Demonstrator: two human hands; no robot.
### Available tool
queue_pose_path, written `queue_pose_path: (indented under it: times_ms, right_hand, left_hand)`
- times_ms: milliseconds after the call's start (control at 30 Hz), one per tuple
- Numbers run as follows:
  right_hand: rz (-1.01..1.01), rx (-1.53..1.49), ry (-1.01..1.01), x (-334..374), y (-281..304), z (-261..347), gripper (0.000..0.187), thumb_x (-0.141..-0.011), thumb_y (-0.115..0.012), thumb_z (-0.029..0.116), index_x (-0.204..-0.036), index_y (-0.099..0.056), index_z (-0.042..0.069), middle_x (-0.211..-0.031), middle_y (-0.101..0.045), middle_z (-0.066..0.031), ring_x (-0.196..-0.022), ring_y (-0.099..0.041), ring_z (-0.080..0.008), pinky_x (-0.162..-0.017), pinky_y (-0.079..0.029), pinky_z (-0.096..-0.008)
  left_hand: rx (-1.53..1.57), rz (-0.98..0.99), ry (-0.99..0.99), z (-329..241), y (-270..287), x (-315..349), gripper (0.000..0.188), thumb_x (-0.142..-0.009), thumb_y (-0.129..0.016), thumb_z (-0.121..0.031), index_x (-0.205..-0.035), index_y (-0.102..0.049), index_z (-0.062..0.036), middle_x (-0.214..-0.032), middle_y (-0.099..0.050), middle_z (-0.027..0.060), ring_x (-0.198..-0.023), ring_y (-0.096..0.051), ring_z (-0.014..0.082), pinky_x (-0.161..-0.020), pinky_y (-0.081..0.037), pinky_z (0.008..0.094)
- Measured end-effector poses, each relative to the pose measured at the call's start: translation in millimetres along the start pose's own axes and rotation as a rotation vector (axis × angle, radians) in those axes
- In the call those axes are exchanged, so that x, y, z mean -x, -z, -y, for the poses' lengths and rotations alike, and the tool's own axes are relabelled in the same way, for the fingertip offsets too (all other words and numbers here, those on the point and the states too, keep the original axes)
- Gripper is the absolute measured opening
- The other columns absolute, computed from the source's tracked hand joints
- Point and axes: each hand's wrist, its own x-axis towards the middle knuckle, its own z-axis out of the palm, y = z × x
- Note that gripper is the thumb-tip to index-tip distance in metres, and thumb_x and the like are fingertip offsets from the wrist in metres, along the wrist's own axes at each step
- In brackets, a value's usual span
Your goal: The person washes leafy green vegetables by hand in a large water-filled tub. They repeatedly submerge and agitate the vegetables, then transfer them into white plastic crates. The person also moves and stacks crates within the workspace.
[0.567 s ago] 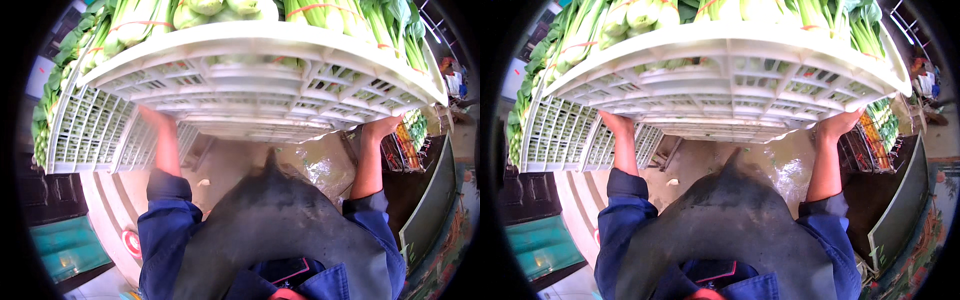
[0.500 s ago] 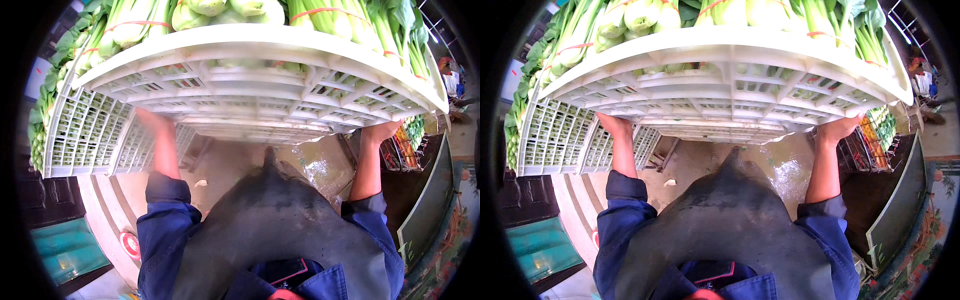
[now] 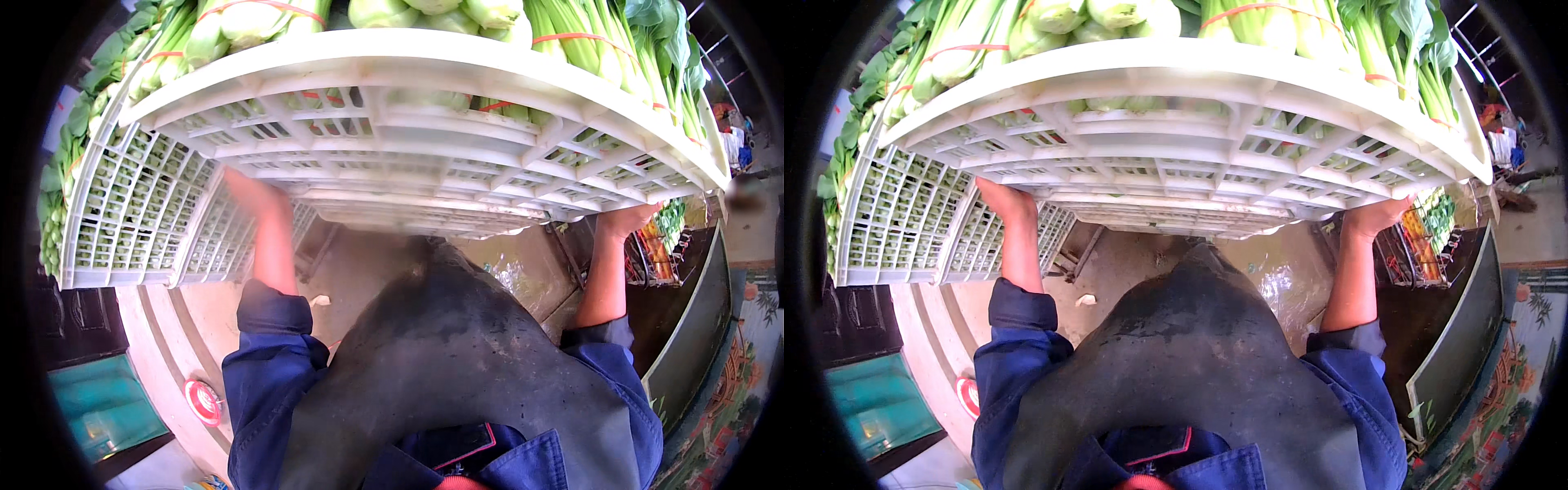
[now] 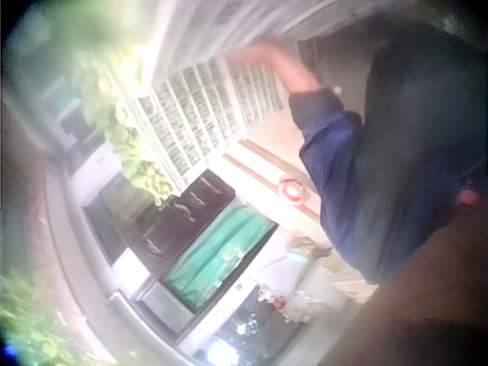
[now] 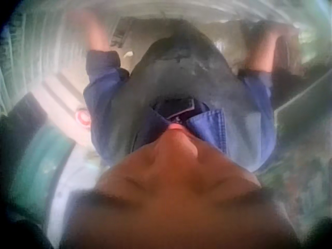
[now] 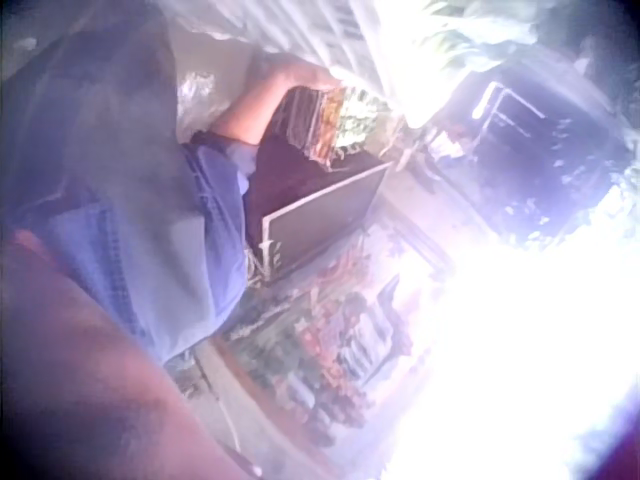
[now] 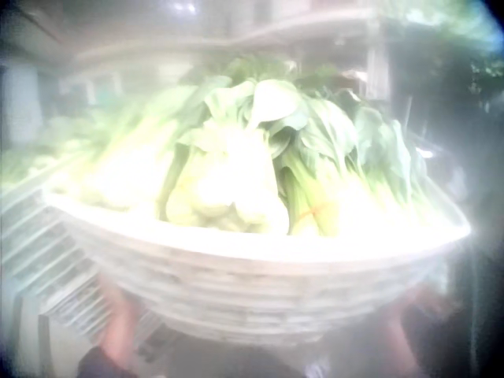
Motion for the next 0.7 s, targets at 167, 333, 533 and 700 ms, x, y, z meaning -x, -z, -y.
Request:
queue_pose_path:
  times_ms: [167, 333, 533, 700]
  right_hand:
    - [-0.005, 0.010, 0.044, -4.4, -17.0, -13.8, 0.070, -0.075, -0.087, 0.026, -0.128, -0.053, -0.004, -0.121, -0.060, -0.0242, -0.107, -0.063, -0.0419, -0.092, -0.051, -0.0471]
    - [0.036, -0.235, -0.122, -32.7, -74.7, -61.5, 0.071, -0.074, -0.087, 0.028, -0.129, -0.053, -0.003, -0.118, -0.062, -0.0209, -0.108, -0.064, -0.0373, -0.092, -0.052, -0.0458]
    - [0.220, -0.532, -0.250, -88.2, -179.8, -142.2, 0.068, -0.084, -0.081, 0.024, -0.135, -0.043, 0.001, -0.137, -0.058, -0.0175, -0.121, -0.060, -0.0282, -0.102, -0.049, -0.0410]
    - [0.275, -0.663, -0.214, -111.2, -211.0, -91.5, 0.064, -0.092, -0.072, 0.026, -0.141, -0.043, -0.005, -0.132, -0.057, -0.0195, -0.119, -0.058, -0.0306, -0.103, -0.047, -0.0420]
  left_hand:
    - [0.067, -0.055, 0.017, 3.4, -1.7, 1.0, 0.040, -0.106, -0.044, -0.034, -0.126, -0.058, -0.0030, -0.123, -0.064, 0.0077, -0.110, -0.062, 0.0214, -0.098, -0.049, 0.0380]
    - [0.004, -0.167, 0.028, 15.6, -22.9, 42.9, 0.046, -0.109, -0.039, -0.038, -0.129, -0.057, -0.0003, -0.128, -0.061, 0.0081, -0.115, -0.058, 0.0205, -0.103, -0.043, 0.0354]
    - [0.059, -0.247, 0.045, 29.1, -63.9, 112.7, 0.048, -0.109, -0.039, -0.038, -0.138, -0.050, -0.0016, -0.135, -0.057, 0.0090, -0.122, -0.054, 0.0212, -0.106, -0.042, 0.0365]
    - [-0.042, -0.318, -0.100, 35.8, -86.1, 142.5, 0.044, -0.109, -0.038, -0.038, -0.136, -0.050, -0.0050, -0.136, -0.057, 0.0076, -0.126, -0.053, 0.0220, -0.109, -0.040, 0.0380]
